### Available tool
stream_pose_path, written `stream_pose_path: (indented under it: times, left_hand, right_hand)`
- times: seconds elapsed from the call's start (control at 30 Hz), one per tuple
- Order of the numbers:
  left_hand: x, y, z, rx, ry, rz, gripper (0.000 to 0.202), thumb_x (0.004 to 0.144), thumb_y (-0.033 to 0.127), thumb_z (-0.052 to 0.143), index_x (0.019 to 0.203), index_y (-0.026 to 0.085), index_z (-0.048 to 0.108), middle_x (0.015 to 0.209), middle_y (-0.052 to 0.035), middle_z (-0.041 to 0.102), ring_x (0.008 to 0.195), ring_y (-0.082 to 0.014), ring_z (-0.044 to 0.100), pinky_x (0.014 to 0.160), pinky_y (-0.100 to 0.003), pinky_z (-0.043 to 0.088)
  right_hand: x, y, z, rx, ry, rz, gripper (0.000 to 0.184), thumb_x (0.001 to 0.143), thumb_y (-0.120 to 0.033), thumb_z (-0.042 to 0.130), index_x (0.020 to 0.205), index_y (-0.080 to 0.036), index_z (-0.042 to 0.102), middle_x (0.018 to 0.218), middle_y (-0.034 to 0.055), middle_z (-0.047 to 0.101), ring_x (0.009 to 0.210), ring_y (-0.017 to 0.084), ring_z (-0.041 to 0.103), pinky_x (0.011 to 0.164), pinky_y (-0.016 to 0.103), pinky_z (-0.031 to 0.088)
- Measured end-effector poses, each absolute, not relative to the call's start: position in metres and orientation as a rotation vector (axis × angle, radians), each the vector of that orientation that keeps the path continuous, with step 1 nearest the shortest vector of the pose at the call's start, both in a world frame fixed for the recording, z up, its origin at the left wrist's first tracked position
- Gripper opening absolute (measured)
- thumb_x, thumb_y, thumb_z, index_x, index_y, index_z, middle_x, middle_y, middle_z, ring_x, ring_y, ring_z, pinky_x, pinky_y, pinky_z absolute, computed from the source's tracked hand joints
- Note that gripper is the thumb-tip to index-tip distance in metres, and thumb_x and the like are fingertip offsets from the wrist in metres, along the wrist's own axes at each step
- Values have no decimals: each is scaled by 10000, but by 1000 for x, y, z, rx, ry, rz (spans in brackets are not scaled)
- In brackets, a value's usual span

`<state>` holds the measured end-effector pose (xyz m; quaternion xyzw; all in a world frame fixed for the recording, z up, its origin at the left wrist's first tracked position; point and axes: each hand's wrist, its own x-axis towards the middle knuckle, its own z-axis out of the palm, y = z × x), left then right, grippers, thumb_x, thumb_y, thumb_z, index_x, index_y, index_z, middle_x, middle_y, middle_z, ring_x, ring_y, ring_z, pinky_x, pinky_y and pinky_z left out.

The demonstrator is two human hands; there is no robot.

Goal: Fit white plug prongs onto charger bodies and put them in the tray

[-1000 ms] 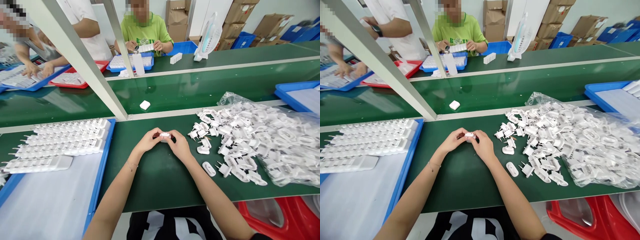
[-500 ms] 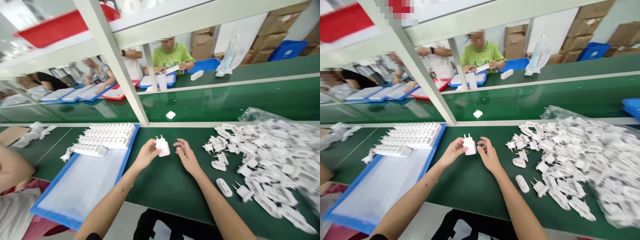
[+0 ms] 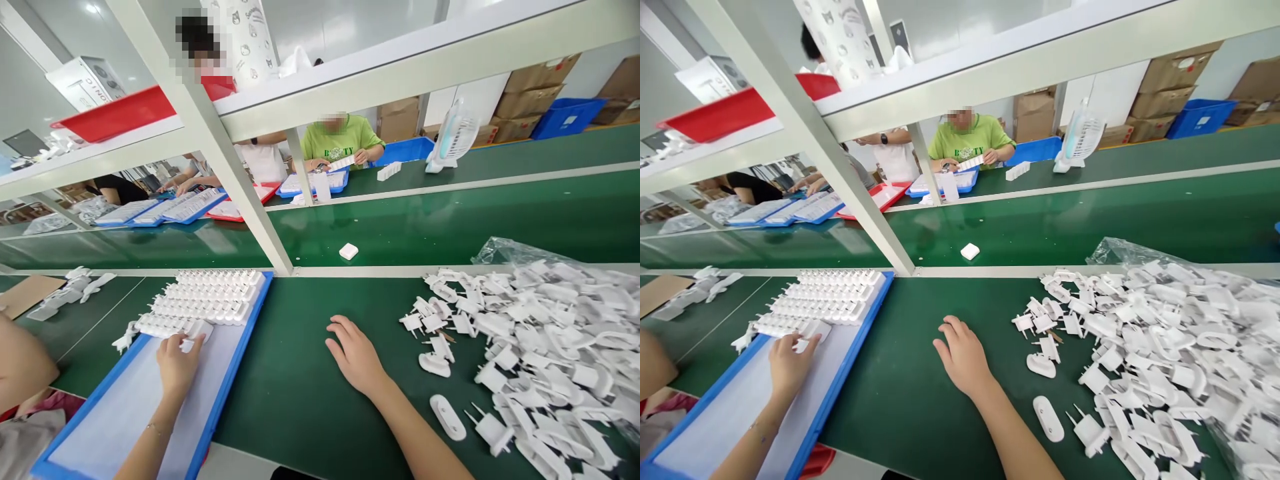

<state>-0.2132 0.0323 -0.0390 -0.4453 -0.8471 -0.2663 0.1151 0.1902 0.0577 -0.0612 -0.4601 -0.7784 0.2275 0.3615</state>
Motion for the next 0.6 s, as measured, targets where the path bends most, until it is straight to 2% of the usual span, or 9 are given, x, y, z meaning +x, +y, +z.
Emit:
stream_pose_path:
  times: [0.07,0.13,0.2,0.27,0.37,0.43,0.5,0.6]
  left_hand:
    - [-202,35,-35,-1202,-2356,-771,459,667,560,563,885,168,461,1043,-155,496,1109,-396,412,886,-539,353]
    - [-176,41,-24,-1215,-2144,-841,526,680,567,577,974,147,457,1131,-184,453,1153,-404,371,932,-563,302]
    - [-134,59,-11,-1460,-1883,-955,505,730,518,572,1041,144,440,1116,-163,463,1127,-347,416,972,-517,295]
    - [-77,93,-1,-1823,-1693,-1071,444,777,448,559,1081,150,429,1076,-134,488,1075,-287,469,964,-447,343]
    - [22,165,0,-2436,-1586,-1005,426,845,394,501,1194,168,407,1143,-122,517,1094,-244,492,956,-376,383]
    - [83,216,-9,-2578,-1656,-898,518,833,420,515,1260,157,384,1241,-153,487,1151,-284,460,959,-407,379]
    - [132,258,-22,-2592,-1823,-811,626,805,449,547,1319,155,346,1322,-180,437,1209,-352,397,960,-493,350]
    - [176,296,-37,-2672,-2031,-789,641,767,402,615,1306,134,394,1296,-217,470,1237,-412,347,972,-584,276]
  right_hand:
    - [191,59,-63,-1189,-1997,559,207,929,-304,398,1045,-250,561,1209,61,547,1031,246,567,823,397,497]
    - [189,63,-64,-1207,-1988,536,200,928,-298,400,1014,-241,571,1183,65,561,989,242,580,794,388,497]
    - [187,66,-62,-1239,-1979,501,188,922,-283,412,999,-229,575,1149,72,577,947,240,587,767,377,489]
    - [186,67,-54,-1271,-1977,459,164,909,-251,431,976,-219,577,1091,74,600,904,236,587,750,366,469]
    - [191,55,-30,-1284,-1976,467,126,888,-209,456,925,-218,576,956,52,630,848,214,576,736,337,435]
    - [200,39,-11,-1283,-1975,527,104,880,-207,477,923,-224,570,902,28,634,827,194,568,728,317,419]
    - [215,22,5,-1313,-1973,571,92,873,-215,498,935,-231,563,892,12,632,819,183,564,722,306,409]
    - [250,6,13,-1483,-1928,548,96,872,-201,501,940,-235,560,902,9,630,823,185,562,732,310,407]
